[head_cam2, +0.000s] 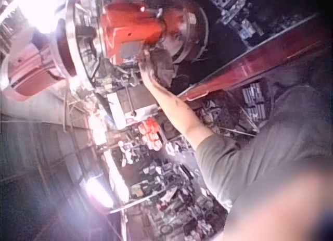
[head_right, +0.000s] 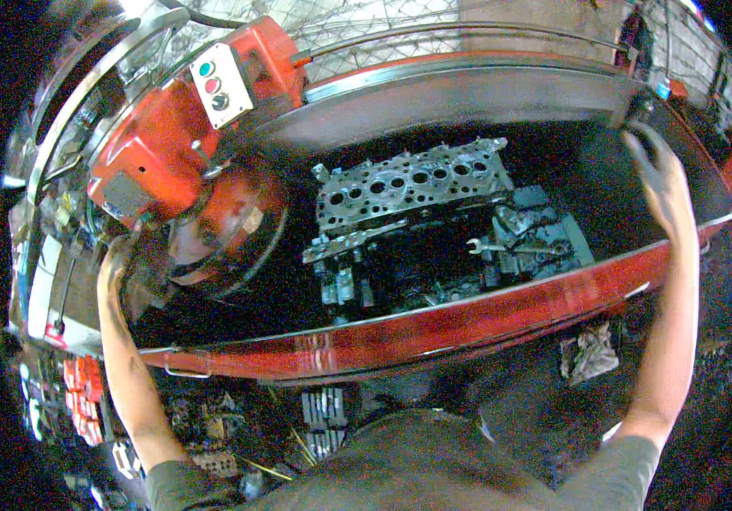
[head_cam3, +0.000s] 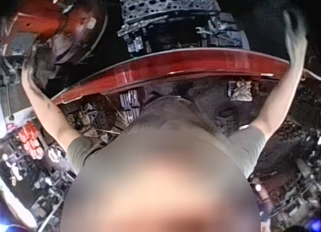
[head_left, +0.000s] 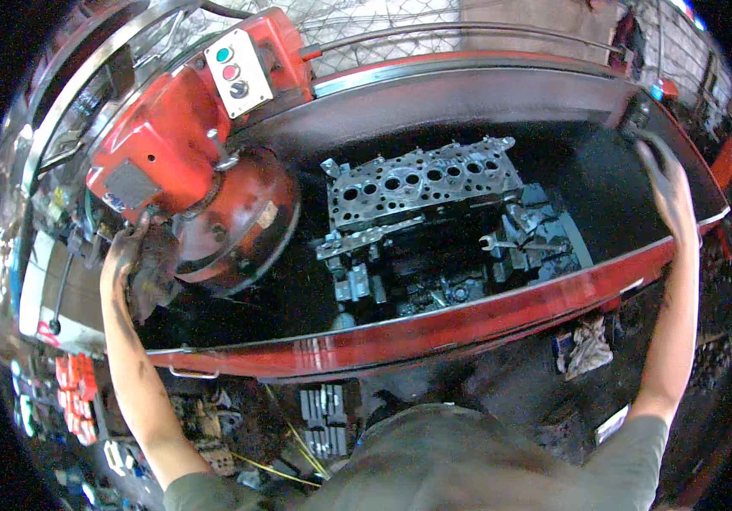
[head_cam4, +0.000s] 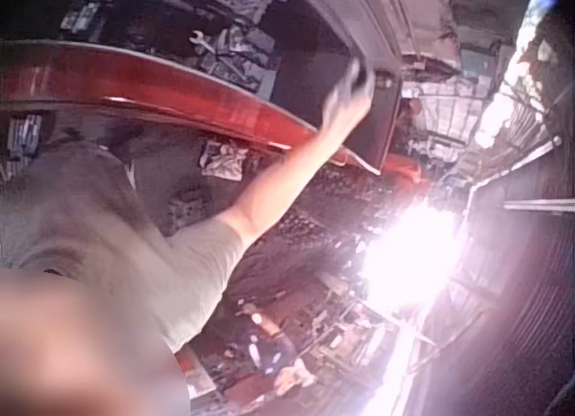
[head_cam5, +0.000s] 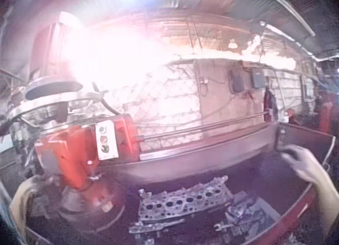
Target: The person operates a red surface grinder to smooth a metal engine block. They repeatedly lower the grinding head onto the block, move it across the surface, and lift it to reposition the workpiece. The person also uses a wrench to adjust the engine block on the table.
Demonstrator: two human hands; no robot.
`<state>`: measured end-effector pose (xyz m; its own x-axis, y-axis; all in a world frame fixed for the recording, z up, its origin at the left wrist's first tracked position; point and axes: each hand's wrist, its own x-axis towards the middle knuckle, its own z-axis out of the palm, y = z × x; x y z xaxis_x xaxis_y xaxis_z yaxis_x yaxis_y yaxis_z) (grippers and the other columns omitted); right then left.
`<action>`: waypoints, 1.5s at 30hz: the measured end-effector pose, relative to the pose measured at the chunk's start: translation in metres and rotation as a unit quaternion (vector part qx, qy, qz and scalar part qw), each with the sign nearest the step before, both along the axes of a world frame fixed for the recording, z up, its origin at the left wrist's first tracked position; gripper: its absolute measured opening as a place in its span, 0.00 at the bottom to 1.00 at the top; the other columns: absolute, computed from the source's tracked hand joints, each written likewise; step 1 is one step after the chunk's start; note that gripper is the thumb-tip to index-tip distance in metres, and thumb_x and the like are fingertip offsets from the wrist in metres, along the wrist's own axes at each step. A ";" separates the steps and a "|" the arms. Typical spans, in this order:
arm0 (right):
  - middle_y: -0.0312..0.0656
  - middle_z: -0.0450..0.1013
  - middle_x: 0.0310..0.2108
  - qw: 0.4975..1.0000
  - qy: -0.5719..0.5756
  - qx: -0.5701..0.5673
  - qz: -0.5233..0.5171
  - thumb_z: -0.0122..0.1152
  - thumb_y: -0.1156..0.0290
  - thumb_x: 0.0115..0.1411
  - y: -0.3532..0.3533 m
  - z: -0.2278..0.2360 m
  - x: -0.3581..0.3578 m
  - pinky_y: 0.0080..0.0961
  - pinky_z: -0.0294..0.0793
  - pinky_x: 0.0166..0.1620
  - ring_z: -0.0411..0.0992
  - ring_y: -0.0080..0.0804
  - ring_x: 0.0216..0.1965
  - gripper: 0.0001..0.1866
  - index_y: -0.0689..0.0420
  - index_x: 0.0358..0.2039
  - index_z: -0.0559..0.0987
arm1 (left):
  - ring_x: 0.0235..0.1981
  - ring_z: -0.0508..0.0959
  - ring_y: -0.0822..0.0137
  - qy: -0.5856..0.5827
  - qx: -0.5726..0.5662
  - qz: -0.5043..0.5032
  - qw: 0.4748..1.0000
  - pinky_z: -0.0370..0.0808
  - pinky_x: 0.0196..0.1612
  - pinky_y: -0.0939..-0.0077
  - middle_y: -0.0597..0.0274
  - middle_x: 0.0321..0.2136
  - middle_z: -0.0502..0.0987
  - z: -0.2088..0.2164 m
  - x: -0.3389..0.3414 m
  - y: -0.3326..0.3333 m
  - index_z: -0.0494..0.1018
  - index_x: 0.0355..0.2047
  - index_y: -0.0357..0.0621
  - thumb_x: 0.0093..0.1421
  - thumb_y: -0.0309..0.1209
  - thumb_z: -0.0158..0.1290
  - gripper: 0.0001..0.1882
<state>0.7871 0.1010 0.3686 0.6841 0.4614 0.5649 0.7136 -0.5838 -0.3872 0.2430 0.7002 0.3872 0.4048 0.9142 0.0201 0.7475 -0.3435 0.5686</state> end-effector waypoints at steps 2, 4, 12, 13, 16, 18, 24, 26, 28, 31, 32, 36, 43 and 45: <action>0.49 0.73 0.48 0.998 0.004 -0.003 -0.060 0.51 0.61 0.64 -0.064 -0.022 0.048 0.26 0.64 0.55 0.70 0.34 0.50 0.19 0.61 0.50 0.73 | 0.46 0.73 0.62 -0.005 -0.026 0.016 1.000 0.66 0.52 0.66 0.52 0.47 0.74 0.000 0.002 -0.006 0.70 0.50 0.37 0.61 0.53 0.46 0.31; 0.48 0.73 0.47 0.995 0.007 -0.015 -0.098 0.51 0.62 0.65 -0.120 -0.046 0.093 0.25 0.64 0.55 0.70 0.32 0.49 0.19 0.63 0.50 0.73 | 0.46 0.73 0.62 -0.012 -0.012 0.051 0.999 0.66 0.52 0.67 0.53 0.47 0.74 -0.005 0.003 -0.010 0.70 0.50 0.37 0.61 0.53 0.47 0.30; 0.44 0.73 0.49 0.990 0.016 0.101 -0.101 0.50 0.66 0.65 -0.204 -0.123 0.203 0.27 0.63 0.57 0.69 0.32 0.50 0.18 0.64 0.50 0.74 | 0.46 0.73 0.63 -0.001 0.103 0.188 0.977 0.67 0.51 0.68 0.54 0.46 0.74 -0.030 -0.017 -0.018 0.70 0.50 0.38 0.59 0.49 0.49 0.28; 0.44 0.73 0.48 0.985 0.046 0.127 -0.109 0.50 0.66 0.65 -0.204 -0.130 0.205 0.27 0.64 0.56 0.69 0.32 0.49 0.17 0.64 0.49 0.74 | 0.46 0.73 0.63 0.003 0.113 0.201 0.973 0.67 0.51 0.68 0.54 0.46 0.74 -0.031 -0.017 -0.018 0.70 0.50 0.38 0.59 0.49 0.50 0.28; 0.44 0.74 0.46 0.982 -0.019 0.173 -0.073 0.50 0.70 0.64 -0.203 -0.139 0.207 0.28 0.66 0.54 0.70 0.32 0.47 0.15 0.65 0.47 0.75 | 0.45 0.73 0.63 0.007 0.130 0.230 0.965 0.68 0.51 0.69 0.55 0.46 0.74 -0.034 -0.016 -0.017 0.70 0.50 0.38 0.58 0.47 0.51 0.27; 0.45 0.74 0.45 0.978 0.012 0.198 -0.062 0.50 0.71 0.64 -0.201 -0.140 0.204 0.29 0.67 0.53 0.71 0.32 0.46 0.15 0.66 0.46 0.75 | 0.45 0.73 0.63 0.011 0.138 0.247 0.959 0.68 0.50 0.69 0.55 0.45 0.74 -0.037 -0.014 -0.018 0.70 0.50 0.38 0.57 0.47 0.51 0.27; 0.48 0.74 0.46 0.980 -0.030 0.161 -0.109 0.48 0.73 0.65 -0.202 -0.133 0.196 0.31 0.69 0.53 0.71 0.34 0.45 0.14 0.69 0.45 0.76 | 0.45 0.73 0.64 0.020 0.150 0.285 0.947 0.69 0.50 0.70 0.56 0.45 0.74 -0.039 -0.010 -0.030 0.70 0.49 0.39 0.56 0.44 0.53 0.26; 0.48 0.74 0.45 0.985 -0.049 0.153 -0.057 0.47 0.74 0.64 -0.203 -0.134 0.195 0.31 0.72 0.50 0.72 0.35 0.44 0.14 0.69 0.46 0.76 | 0.45 0.73 0.64 0.018 0.148 0.293 0.944 0.69 0.50 0.71 0.57 0.45 0.74 -0.039 -0.007 -0.034 0.70 0.49 0.39 0.55 0.43 0.54 0.26; 0.49 0.74 0.44 0.984 -0.076 0.154 -0.045 0.47 0.74 0.65 -0.205 -0.136 0.194 0.30 0.73 0.49 0.72 0.35 0.43 0.14 0.69 0.46 0.76 | 0.45 0.74 0.64 0.011 0.145 0.297 0.944 0.69 0.49 0.71 0.57 0.45 0.74 -0.038 -0.003 -0.038 0.70 0.49 0.39 0.55 0.42 0.54 0.26; 0.49 0.74 0.44 0.980 -0.028 0.181 -0.079 0.46 0.72 0.66 -0.205 -0.136 0.193 0.30 0.73 0.48 0.73 0.36 0.41 0.15 0.68 0.46 0.76 | 0.45 0.74 0.65 -0.010 0.133 0.297 0.945 0.70 0.49 0.71 0.58 0.44 0.74 -0.038 0.007 -0.045 0.70 0.49 0.40 0.54 0.41 0.55 0.25; 0.49 0.74 0.44 0.982 -0.031 0.173 -0.073 0.45 0.71 0.66 -0.204 -0.136 0.192 0.30 0.74 0.48 0.73 0.36 0.41 0.16 0.68 0.45 0.76 | 0.45 0.74 0.65 -0.020 0.128 0.297 0.946 0.70 0.49 0.72 0.58 0.44 0.74 -0.038 0.011 -0.048 0.70 0.49 0.40 0.54 0.41 0.56 0.25; 0.48 0.75 0.40 0.982 -0.130 0.116 -0.071 0.47 0.69 0.66 -0.199 -0.130 0.187 0.30 0.75 0.44 0.74 0.36 0.39 0.15 0.67 0.43 0.77 | 0.45 0.74 0.65 -0.065 0.119 0.295 0.946 0.70 0.48 0.72 0.59 0.44 0.74 -0.039 0.028 -0.059 0.70 0.49 0.40 0.53 0.39 0.57 0.25; 0.45 0.76 0.38 0.970 -0.009 0.237 -0.054 0.49 0.73 0.65 -0.191 -0.128 0.183 0.25 0.73 0.38 0.71 0.30 0.34 0.12 0.68 0.38 0.78 | 0.44 0.74 0.66 -0.169 0.114 0.282 0.938 0.71 0.48 0.74 0.60 0.43 0.74 -0.041 0.056 -0.081 0.70 0.49 0.41 0.51 0.36 0.59 0.25; 0.45 0.76 0.37 0.973 -0.010 0.224 -0.056 0.49 0.73 0.65 -0.190 -0.128 0.182 0.24 0.73 0.37 0.71 0.31 0.34 0.12 0.68 0.38 0.78 | 0.44 0.74 0.66 -0.194 0.110 0.278 0.934 0.72 0.47 0.74 0.60 0.43 0.74 -0.043 0.066 -0.089 0.70 0.49 0.41 0.51 0.35 0.60 0.25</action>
